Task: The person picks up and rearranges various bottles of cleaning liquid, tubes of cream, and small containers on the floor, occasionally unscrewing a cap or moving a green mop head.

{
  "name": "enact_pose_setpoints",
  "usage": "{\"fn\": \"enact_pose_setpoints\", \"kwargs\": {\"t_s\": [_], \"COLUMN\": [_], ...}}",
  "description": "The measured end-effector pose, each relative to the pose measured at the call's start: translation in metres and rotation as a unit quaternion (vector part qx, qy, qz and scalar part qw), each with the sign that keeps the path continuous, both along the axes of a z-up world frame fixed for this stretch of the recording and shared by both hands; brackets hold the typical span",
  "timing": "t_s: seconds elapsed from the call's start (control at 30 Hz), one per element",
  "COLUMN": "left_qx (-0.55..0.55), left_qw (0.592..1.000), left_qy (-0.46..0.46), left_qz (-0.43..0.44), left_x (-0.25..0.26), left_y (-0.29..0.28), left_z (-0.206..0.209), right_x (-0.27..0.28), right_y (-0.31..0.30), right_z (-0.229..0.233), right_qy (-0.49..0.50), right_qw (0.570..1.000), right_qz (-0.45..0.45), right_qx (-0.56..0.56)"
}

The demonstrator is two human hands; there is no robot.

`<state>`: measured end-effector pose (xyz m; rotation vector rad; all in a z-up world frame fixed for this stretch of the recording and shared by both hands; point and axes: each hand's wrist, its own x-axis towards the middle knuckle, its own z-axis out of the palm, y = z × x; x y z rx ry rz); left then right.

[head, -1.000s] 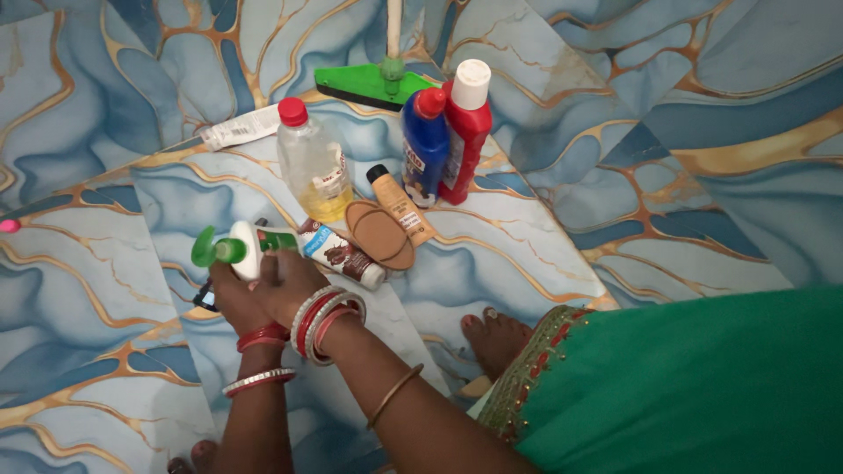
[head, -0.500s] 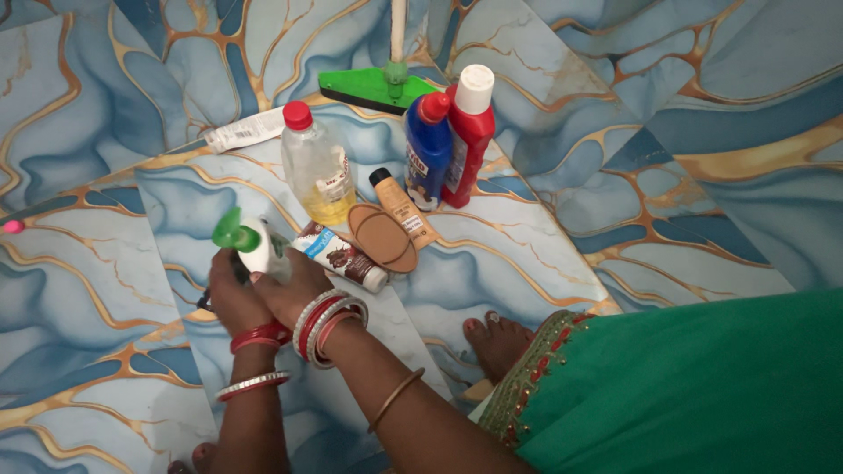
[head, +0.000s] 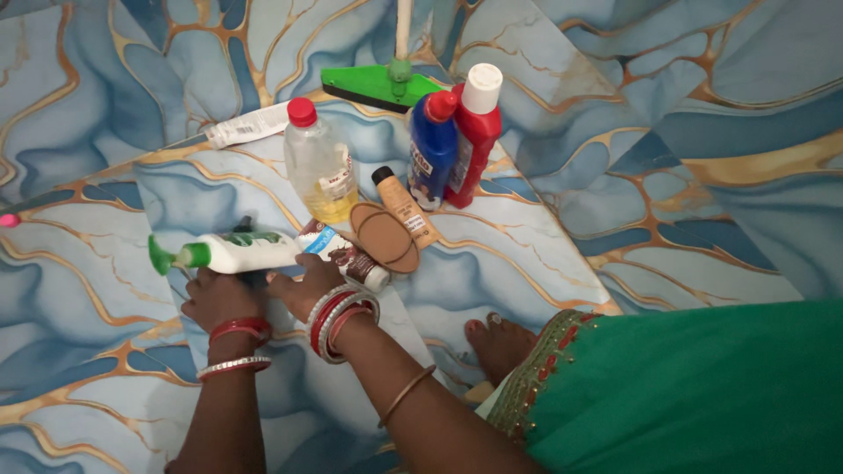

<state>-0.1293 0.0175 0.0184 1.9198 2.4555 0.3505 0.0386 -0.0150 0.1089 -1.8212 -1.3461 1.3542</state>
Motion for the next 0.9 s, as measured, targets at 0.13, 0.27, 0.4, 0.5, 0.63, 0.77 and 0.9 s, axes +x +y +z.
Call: {"fn": "enact_pose_setpoints", "kwargs": {"t_s": [0.13,0.27,0.4,0.5,0.63,0.77,0.9], "left_qx": [-0.018,-0.051,-0.022,-0.136,-0.276,-0.249,-0.085], "left_qw": [0.999,0.995,0.993,0.974,0.936,0.933,0.957], "left_qy": [-0.027,-0.021,-0.066,-0.118,-0.132,-0.134,-0.167], "left_qz": [0.037,0.079,0.096,0.140,0.173,0.222,0.223], "left_x": [0.003,-0.004,-0.013,-0.025,-0.047,-0.063,-0.062], "left_y": [-0.013,-0.019,-0.032,-0.040,-0.039,-0.036,-0.031], "left_z": [0.008,0.001,0.007,0.034,0.060,0.072,0.074], "right_x": [-0.007,-0.014,-0.018,-0.023,-0.024,-0.023,-0.022], "right_y": [-0.001,-0.003,-0.007,-0.007,-0.011,-0.010,-0.013], "right_z": [-0.006,-0.008,0.000,0.012,0.020,0.017,0.013], "right_qy": [0.024,0.029,0.012,-0.009,-0.001,-0.007,-0.001], "right_qw": [0.999,0.999,1.000,0.999,0.999,0.999,0.999], "right_qz": [-0.007,-0.011,0.003,0.014,0.031,0.035,0.036], "right_qx": [0.032,0.017,0.022,-0.027,-0.036,-0.036,-0.008]}}
